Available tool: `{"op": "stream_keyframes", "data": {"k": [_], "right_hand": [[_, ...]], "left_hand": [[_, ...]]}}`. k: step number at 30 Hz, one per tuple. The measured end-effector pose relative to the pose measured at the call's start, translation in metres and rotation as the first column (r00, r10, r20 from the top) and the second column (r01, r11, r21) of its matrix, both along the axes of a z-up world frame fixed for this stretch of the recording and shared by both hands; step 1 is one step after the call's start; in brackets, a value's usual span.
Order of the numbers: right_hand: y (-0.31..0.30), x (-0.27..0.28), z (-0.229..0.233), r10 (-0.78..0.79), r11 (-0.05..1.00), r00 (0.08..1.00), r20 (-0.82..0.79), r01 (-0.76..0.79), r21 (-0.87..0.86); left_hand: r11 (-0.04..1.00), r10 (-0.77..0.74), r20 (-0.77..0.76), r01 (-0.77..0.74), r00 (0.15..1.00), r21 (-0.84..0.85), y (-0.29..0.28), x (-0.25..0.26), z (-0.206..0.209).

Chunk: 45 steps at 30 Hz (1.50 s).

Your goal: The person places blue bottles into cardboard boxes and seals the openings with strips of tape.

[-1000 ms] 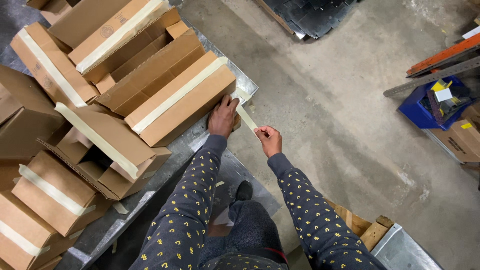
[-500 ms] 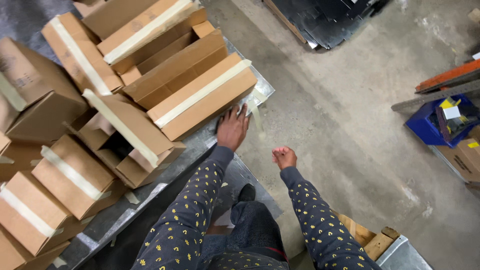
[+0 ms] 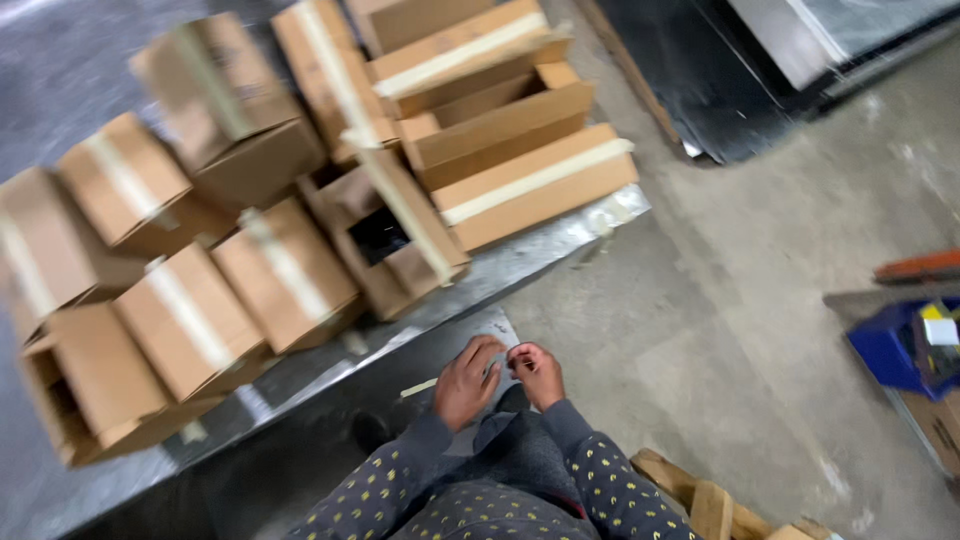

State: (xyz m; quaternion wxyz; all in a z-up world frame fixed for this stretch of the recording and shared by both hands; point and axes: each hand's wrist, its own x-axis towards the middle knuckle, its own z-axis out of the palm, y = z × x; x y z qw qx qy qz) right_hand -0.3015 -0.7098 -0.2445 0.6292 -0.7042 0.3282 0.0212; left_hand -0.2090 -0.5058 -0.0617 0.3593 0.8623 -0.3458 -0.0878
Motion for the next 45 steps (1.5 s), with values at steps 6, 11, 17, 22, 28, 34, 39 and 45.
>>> {"op": "stream_keyframes", "data": {"k": [6,11,17,22,28,34,39,45], "right_hand": [[0.119,0.043,0.126,0.267,0.961,0.961,0.070,-0.271,0.047],[0.192,0.083,0.168,0.420,0.905,0.899,0.127,-0.425,0.011],[0.268,0.119,0.232,0.523,0.851,0.829,0.198,-0.522,-0.063],[0.316,0.154,0.268,0.550,0.820,0.780,0.299,-0.435,-0.373],[0.363,0.187,0.305,0.529,0.819,0.761,0.376,-0.341,-0.462],[0.387,0.199,0.297,0.555,0.796,0.748,0.364,-0.350,-0.494],[0.391,0.203,0.294,0.537,0.800,0.743,0.399,-0.301,-0.519],[0.380,0.208,0.287,0.487,0.863,0.758,0.434,-0.343,-0.370]], "left_hand": [[0.981,0.181,-0.045,-0.184,0.982,-0.059,0.137,0.002,0.032],[0.897,0.378,-0.056,-0.381,0.924,-0.224,0.221,0.016,0.103],[0.788,0.542,-0.011,-0.513,0.840,-0.340,0.309,0.045,0.125],[0.766,0.613,0.214,-0.505,0.761,-0.398,0.358,0.105,0.147],[0.852,0.523,0.273,-0.486,0.807,-0.195,0.386,0.229,0.161],[0.796,0.486,0.073,-0.475,0.871,0.376,0.380,0.362,0.052],[0.835,0.528,-0.111,-0.491,0.842,0.248,0.372,0.391,0.037],[0.838,0.522,-0.222,-0.544,0.824,-0.051,0.369,0.364,0.065]]}}
